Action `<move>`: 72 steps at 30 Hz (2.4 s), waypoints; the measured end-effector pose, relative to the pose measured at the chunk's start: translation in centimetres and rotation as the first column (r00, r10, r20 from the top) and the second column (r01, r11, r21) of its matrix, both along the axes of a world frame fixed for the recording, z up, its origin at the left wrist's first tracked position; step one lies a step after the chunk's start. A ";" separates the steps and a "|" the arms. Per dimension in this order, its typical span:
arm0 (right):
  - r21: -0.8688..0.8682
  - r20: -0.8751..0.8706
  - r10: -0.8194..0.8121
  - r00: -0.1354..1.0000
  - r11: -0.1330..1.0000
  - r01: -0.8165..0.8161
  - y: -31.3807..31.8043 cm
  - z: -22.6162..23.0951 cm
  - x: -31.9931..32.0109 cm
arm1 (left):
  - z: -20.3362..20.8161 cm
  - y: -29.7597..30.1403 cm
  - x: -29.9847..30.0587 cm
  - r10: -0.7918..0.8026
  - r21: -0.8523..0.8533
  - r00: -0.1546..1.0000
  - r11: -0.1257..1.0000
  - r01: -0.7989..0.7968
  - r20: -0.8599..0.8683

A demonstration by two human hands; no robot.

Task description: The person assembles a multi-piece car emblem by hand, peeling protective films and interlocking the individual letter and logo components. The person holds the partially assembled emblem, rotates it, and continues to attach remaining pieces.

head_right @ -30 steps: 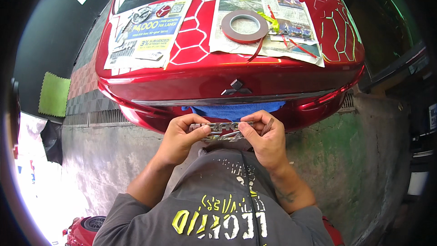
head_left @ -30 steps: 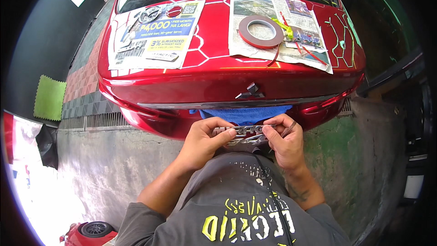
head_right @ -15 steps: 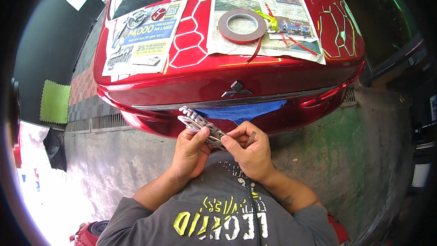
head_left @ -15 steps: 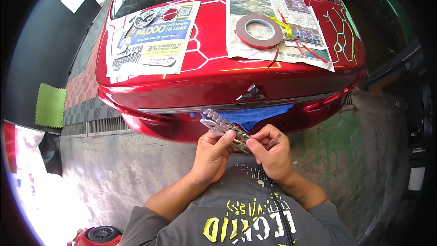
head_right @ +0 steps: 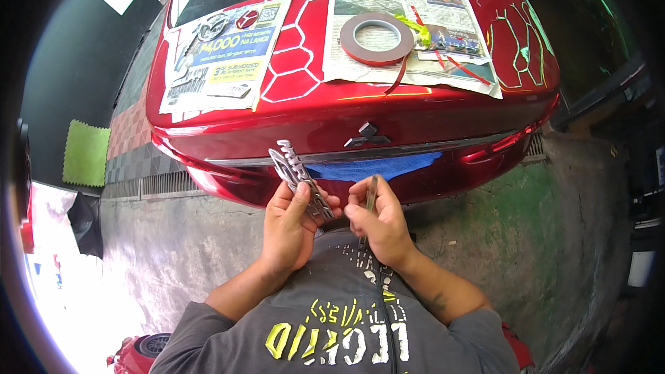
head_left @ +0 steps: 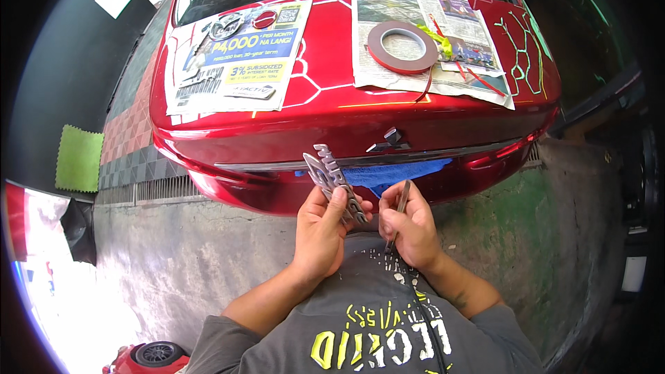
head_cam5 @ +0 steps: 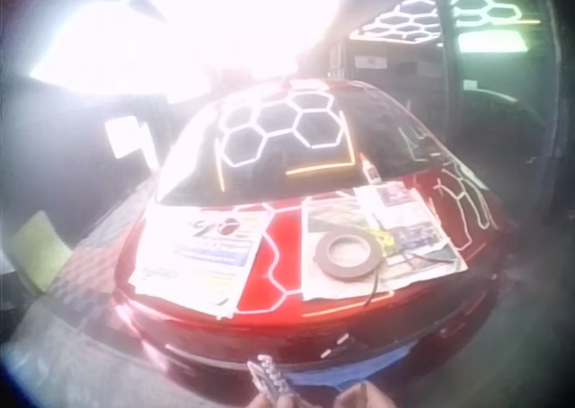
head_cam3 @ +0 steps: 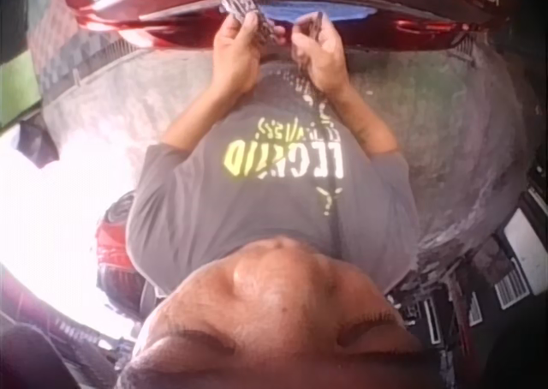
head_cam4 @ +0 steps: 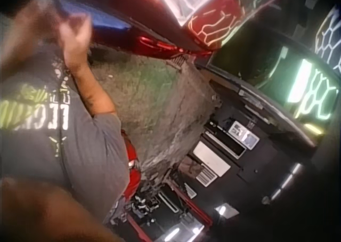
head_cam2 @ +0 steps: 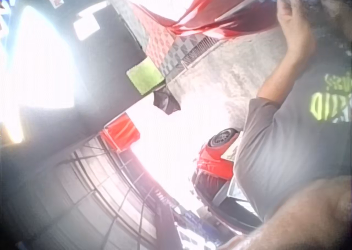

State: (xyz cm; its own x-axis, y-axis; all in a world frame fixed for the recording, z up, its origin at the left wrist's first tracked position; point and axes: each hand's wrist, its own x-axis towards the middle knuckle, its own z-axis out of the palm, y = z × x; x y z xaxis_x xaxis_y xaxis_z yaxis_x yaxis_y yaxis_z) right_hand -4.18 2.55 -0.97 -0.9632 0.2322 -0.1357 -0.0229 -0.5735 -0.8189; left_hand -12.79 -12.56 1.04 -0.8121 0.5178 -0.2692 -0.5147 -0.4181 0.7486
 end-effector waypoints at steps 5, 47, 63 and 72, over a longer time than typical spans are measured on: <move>0.230 -0.031 -0.133 0.991 0.963 0.137 0.1 0.2 -0.1 | 1.5 -1.3 -0.3 -0.121 -0.033 0.990 0.992 0.123 0.071; 0.837 -0.276 -0.032 0.960 0.482 0.257 -0.3 3.7 0.8 | 2.8 -1.7 1.2 -0.417 0.322 0.870 0.888 0.328 0.262; 0.817 -0.302 -0.034 0.953 0.506 0.277 0.2 3.9 1.2 | 2.3 -1.2 1.9 -0.435 0.296 0.875 0.882 0.367 0.210; 0.798 -0.272 -0.037 0.962 0.549 0.247 0.8 2.9 1.7 | 2.8 -1.1 1.9 -0.392 0.219 0.901 0.910 0.351 0.186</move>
